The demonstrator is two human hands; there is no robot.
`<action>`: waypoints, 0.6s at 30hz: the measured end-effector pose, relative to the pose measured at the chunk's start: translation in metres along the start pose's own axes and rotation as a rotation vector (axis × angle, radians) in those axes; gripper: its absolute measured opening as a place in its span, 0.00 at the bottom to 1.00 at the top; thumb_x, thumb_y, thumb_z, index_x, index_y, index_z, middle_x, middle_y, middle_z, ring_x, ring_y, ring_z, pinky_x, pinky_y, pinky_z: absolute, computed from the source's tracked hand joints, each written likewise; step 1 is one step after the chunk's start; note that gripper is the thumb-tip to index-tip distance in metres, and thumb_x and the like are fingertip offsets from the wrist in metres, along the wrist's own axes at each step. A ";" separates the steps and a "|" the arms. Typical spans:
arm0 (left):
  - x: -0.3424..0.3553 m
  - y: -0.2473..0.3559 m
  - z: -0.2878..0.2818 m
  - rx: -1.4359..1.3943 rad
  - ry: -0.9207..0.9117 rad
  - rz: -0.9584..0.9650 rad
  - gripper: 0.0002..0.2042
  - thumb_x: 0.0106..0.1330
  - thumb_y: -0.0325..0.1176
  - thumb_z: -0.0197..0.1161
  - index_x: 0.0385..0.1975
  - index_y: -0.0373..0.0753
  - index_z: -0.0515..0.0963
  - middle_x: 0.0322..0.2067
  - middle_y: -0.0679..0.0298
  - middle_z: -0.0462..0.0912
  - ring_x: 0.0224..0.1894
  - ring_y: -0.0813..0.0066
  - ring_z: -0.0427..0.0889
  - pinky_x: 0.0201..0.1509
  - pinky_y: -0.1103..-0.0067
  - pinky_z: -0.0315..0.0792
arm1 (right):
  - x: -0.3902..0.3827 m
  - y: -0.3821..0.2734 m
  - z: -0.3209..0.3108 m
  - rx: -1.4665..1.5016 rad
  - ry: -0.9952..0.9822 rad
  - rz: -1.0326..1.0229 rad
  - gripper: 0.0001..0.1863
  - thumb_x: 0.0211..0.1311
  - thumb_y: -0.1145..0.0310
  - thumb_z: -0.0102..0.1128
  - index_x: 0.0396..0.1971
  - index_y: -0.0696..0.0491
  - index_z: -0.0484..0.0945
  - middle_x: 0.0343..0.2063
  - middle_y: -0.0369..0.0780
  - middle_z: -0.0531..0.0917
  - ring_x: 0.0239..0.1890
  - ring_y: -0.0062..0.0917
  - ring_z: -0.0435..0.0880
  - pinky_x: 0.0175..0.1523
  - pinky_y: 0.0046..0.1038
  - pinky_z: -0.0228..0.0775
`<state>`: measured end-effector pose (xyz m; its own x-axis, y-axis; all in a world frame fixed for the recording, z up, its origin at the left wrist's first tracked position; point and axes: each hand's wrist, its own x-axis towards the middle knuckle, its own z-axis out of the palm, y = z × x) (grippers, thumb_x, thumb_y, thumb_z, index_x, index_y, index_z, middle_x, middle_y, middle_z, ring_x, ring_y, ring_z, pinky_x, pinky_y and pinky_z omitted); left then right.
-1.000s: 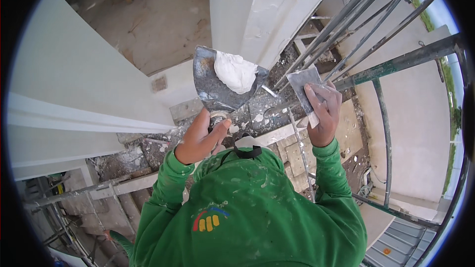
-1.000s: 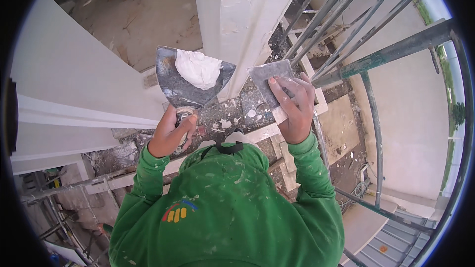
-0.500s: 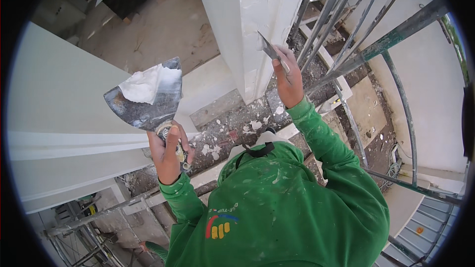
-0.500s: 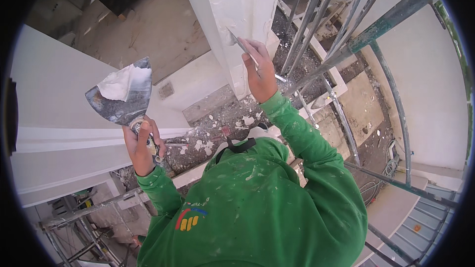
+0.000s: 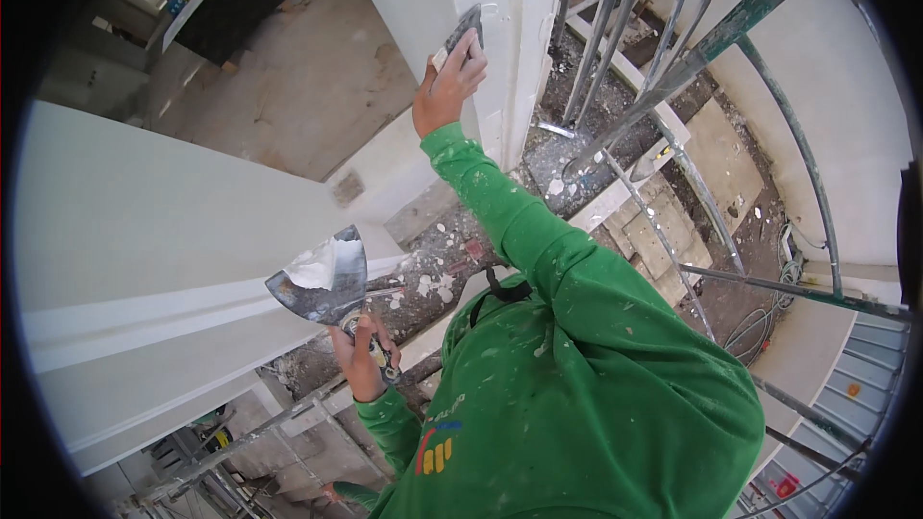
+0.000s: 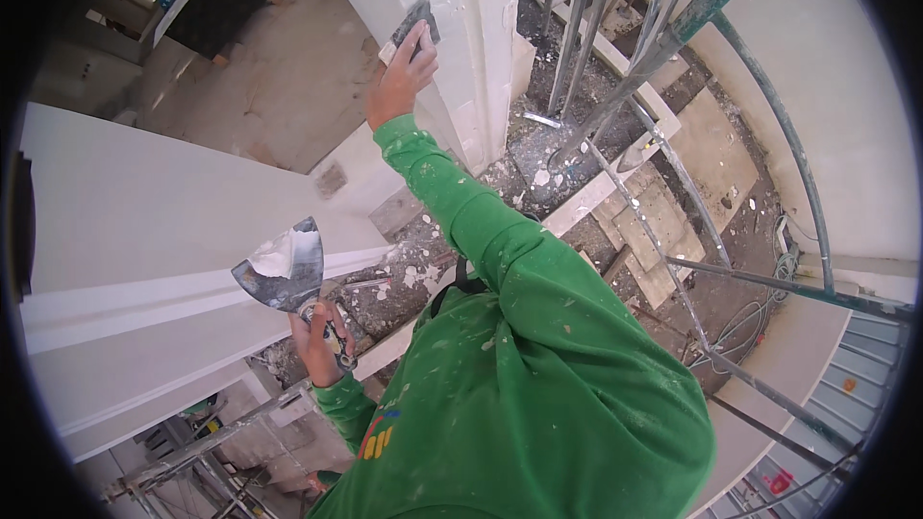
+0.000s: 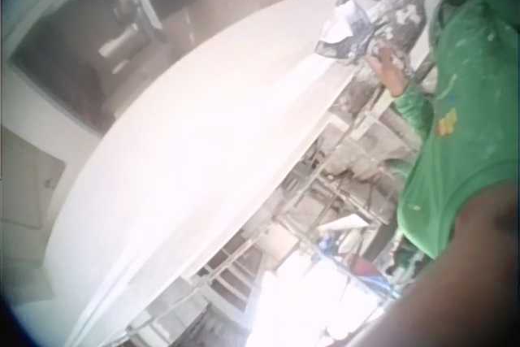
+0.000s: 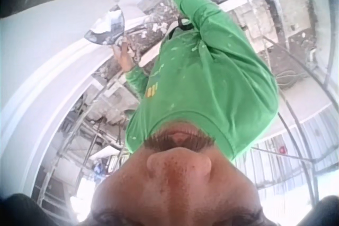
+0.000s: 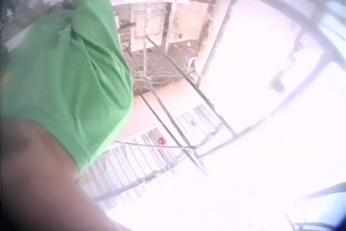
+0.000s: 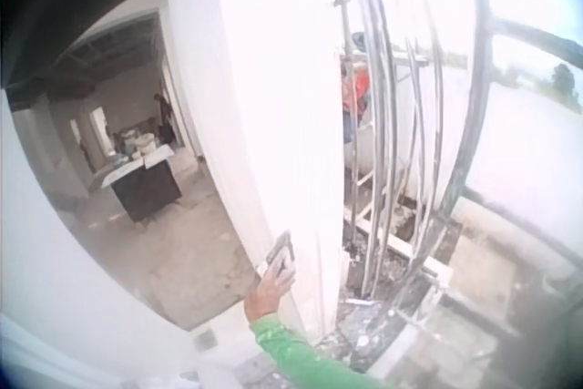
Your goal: The person scoops white plaster from a board onto a hawk using a trowel. They then apply the plaster to a white wall and smooth it with the trowel. The person repeats this process, moving along the wall to cover different sections.
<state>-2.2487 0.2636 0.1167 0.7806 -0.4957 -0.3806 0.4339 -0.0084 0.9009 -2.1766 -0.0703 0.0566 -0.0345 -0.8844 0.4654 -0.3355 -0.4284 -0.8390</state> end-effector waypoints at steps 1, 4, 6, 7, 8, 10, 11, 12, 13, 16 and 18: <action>-0.002 -0.001 -0.003 -0.005 -0.009 -0.012 0.11 0.69 0.32 0.53 0.44 0.38 0.60 0.19 0.63 0.66 0.14 0.78 0.65 0.09 0.82 0.62 | -0.011 0.003 -0.009 0.026 -0.071 -0.047 0.32 0.61 0.81 0.49 0.66 0.62 0.53 0.57 0.52 0.61 0.58 0.46 0.62 0.63 0.45 0.51; 0.000 0.004 -0.009 -0.023 -0.030 -0.018 0.10 0.69 0.32 0.53 0.43 0.39 0.60 0.20 0.63 0.66 0.15 0.79 0.66 0.09 0.83 0.62 | -0.026 0.021 -0.050 0.124 -0.248 -0.189 0.27 0.65 0.79 0.46 0.64 0.64 0.57 0.56 0.52 0.64 0.59 0.45 0.63 0.64 0.39 0.54; 0.001 0.004 -0.008 -0.037 -0.040 -0.015 0.10 0.69 0.32 0.54 0.41 0.39 0.60 0.20 0.63 0.67 0.15 0.79 0.66 0.10 0.83 0.62 | -0.012 0.035 -0.059 0.089 -0.162 -0.191 0.29 0.62 0.82 0.47 0.64 0.63 0.57 0.57 0.51 0.63 0.58 0.46 0.62 0.62 0.42 0.53; 0.002 0.003 -0.009 -0.038 -0.041 -0.024 0.10 0.69 0.32 0.54 0.42 0.39 0.60 0.20 0.63 0.67 0.16 0.80 0.66 0.10 0.83 0.62 | -0.004 0.040 -0.063 0.070 -0.116 -0.188 0.30 0.60 0.84 0.47 0.65 0.63 0.57 0.57 0.51 0.63 0.58 0.46 0.62 0.61 0.44 0.53; 0.005 0.003 -0.010 -0.034 -0.044 -0.031 0.10 0.69 0.32 0.54 0.42 0.39 0.60 0.20 0.63 0.67 0.16 0.80 0.66 0.11 0.83 0.62 | 0.009 0.040 -0.062 0.072 -0.086 -0.195 0.31 0.60 0.84 0.48 0.65 0.63 0.55 0.57 0.52 0.62 0.58 0.47 0.61 0.61 0.45 0.53; 0.007 0.003 -0.010 -0.040 -0.052 -0.037 0.11 0.69 0.32 0.54 0.44 0.39 0.60 0.20 0.63 0.67 0.16 0.80 0.66 0.11 0.83 0.63 | 0.025 0.029 -0.051 0.031 -0.040 -0.185 0.32 0.59 0.83 0.49 0.66 0.64 0.53 0.57 0.53 0.61 0.58 0.48 0.61 0.61 0.46 0.52; 0.008 0.005 -0.008 -0.045 -0.064 -0.036 0.11 0.69 0.32 0.54 0.44 0.39 0.60 0.20 0.63 0.67 0.16 0.80 0.66 0.12 0.83 0.63 | 0.029 0.023 -0.045 0.010 -0.009 -0.176 0.33 0.59 0.83 0.49 0.66 0.64 0.53 0.58 0.53 0.60 0.58 0.48 0.61 0.61 0.46 0.52; 0.008 0.007 -0.007 -0.050 -0.076 -0.036 0.11 0.69 0.32 0.54 0.44 0.39 0.61 0.20 0.63 0.67 0.17 0.80 0.66 0.12 0.82 0.64 | 0.027 0.016 -0.036 0.029 -0.025 -0.167 0.35 0.58 0.84 0.49 0.66 0.63 0.51 0.58 0.53 0.59 0.59 0.49 0.59 0.62 0.47 0.50; 0.010 0.007 -0.005 -0.060 -0.091 -0.037 0.11 0.69 0.32 0.53 0.45 0.39 0.61 0.20 0.63 0.67 0.17 0.80 0.67 0.12 0.82 0.64 | 0.019 0.006 -0.024 0.017 -0.017 -0.158 0.33 0.60 0.83 0.48 0.66 0.64 0.51 0.58 0.53 0.59 0.59 0.49 0.59 0.63 0.45 0.50; 0.015 0.012 -0.002 -0.017 -0.230 -0.028 0.11 0.69 0.33 0.54 0.44 0.38 0.61 0.22 0.63 0.67 0.17 0.79 0.67 0.12 0.82 0.64 | -0.009 -0.009 -0.009 0.041 -0.082 -0.142 0.32 0.61 0.83 0.47 0.66 0.65 0.51 0.57 0.53 0.60 0.60 0.48 0.59 0.65 0.43 0.50; 0.015 0.010 -0.005 -0.047 -0.305 -0.068 0.14 0.69 0.33 0.54 0.48 0.37 0.60 0.24 0.63 0.66 0.18 0.79 0.67 0.12 0.82 0.65 | -0.034 -0.009 -0.023 0.129 -0.228 -0.146 0.37 0.55 0.86 0.50 0.67 0.62 0.51 0.58 0.51 0.61 0.60 0.48 0.60 0.66 0.45 0.48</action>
<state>-2.2301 0.2607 0.1192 0.5813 -0.7329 -0.3535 0.5069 -0.0137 0.8619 -2.1940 -0.0316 0.0547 0.2224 -0.8244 0.5205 -0.1987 -0.5610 -0.8037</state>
